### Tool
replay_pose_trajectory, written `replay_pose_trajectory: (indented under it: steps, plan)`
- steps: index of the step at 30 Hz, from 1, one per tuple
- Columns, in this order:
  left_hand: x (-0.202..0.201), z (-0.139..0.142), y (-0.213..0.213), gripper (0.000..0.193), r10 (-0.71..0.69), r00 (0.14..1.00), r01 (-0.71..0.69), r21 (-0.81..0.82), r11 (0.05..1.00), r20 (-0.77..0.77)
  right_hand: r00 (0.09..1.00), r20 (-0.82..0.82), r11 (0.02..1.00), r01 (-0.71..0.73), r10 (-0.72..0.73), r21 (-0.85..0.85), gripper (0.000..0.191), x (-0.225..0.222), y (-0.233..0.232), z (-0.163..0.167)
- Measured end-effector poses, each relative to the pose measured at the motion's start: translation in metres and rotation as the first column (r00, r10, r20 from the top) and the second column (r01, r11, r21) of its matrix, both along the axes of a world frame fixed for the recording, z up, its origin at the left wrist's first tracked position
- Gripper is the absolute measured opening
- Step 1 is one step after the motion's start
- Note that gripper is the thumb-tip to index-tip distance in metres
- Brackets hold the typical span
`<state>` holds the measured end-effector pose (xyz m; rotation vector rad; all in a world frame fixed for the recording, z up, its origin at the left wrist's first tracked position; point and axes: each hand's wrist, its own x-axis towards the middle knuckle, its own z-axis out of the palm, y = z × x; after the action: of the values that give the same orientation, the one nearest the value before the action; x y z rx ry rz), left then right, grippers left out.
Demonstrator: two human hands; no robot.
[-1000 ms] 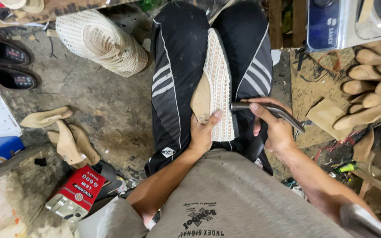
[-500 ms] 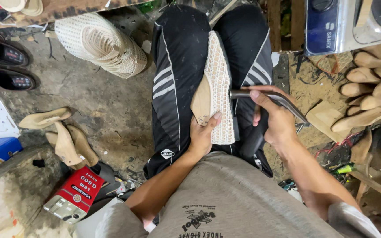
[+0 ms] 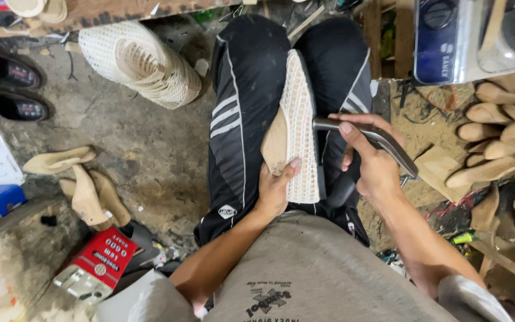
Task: The person attaches a black rubber sole to a white woven slipper upper by hand, then uses a curved metal tool to press and secure the sole along the edges. The person repeats this process on a second slipper, pressing the sole firmly and placing the finished slipper on a nearby shelf.
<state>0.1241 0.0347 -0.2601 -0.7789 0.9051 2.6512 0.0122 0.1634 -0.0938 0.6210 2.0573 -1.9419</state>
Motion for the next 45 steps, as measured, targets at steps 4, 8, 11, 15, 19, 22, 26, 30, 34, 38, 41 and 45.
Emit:
replay_pose_trajectory:
  steps: [4,8,11,15,19,22,26,30,34,38,41,45]
  plan:
    - [0.0,-0.003,0.0,0.043,-0.02,0.999,0.02,0.001,1.0,0.038,0.953,-0.066,0.919,-0.265,0.296,0.293,0.023,-0.011,0.009,0.006]
    - [0.002,0.002,-0.002,0.043,-0.023,1.0,0.023,0.016,1.0,-0.007,0.969,-0.034,0.962,-0.238,0.245,0.133,0.023,-0.016,0.026,0.003]
    - [0.017,0.013,-0.01,0.048,-0.047,0.997,0.043,0.057,0.997,0.058,0.987,0.158,0.927,0.042,0.019,-0.373,0.021,-0.001,0.027,-0.007]
    - [0.036,0.022,-0.022,0.048,-0.088,0.993,0.087,0.005,0.996,0.081,0.96,0.257,0.806,0.237,-0.109,-0.542,0.022,0.027,0.019,-0.013]
    - [0.032,0.017,-0.022,0.047,-0.081,0.995,0.081,-0.013,0.997,0.054,0.985,-0.085,0.989,-0.149,0.15,0.026,0.018,0.025,0.017,-0.003]
    - [0.025,0.014,-0.019,0.047,-0.084,0.994,0.086,-0.027,0.996,0.066,0.914,-0.159,0.899,-0.315,0.374,0.305,0.018,0.01,0.014,0.006]
    - [0.02,0.014,-0.018,0.049,-0.057,0.996,0.059,-0.024,0.998,0.075,0.999,0.028,0.998,-0.024,0.026,-0.055,0.016,-0.003,0.003,0.008]
    - [0.018,0.014,-0.017,0.049,-0.073,0.996,0.075,-0.059,0.995,0.045,0.964,-0.097,0.953,-0.222,0.246,0.206,0.018,-0.008,0.002,0.01]
    - [0.017,0.012,-0.015,0.047,-0.118,0.989,0.127,-0.101,0.987,0.091,0.993,0.022,0.992,-0.115,0.114,0.048,0.016,-0.022,0.005,0.011]
    - [0.018,0.013,-0.013,0.045,-0.103,0.99,0.112,-0.103,0.988,0.092,0.977,-0.021,0.966,-0.207,0.213,0.152,0.018,-0.036,0.0,0.016]
    - [0.02,0.013,-0.012,0.044,-0.096,0.99,0.101,-0.044,0.994,0.102,0.937,0.016,0.891,-0.338,0.35,0.302,0.02,-0.048,0.0,0.024]
    - [0.02,0.012,-0.011,0.044,-0.077,0.993,0.083,-0.064,0.994,0.094,0.912,0.085,0.838,-0.404,0.402,0.366,0.02,-0.062,-0.004,0.032]
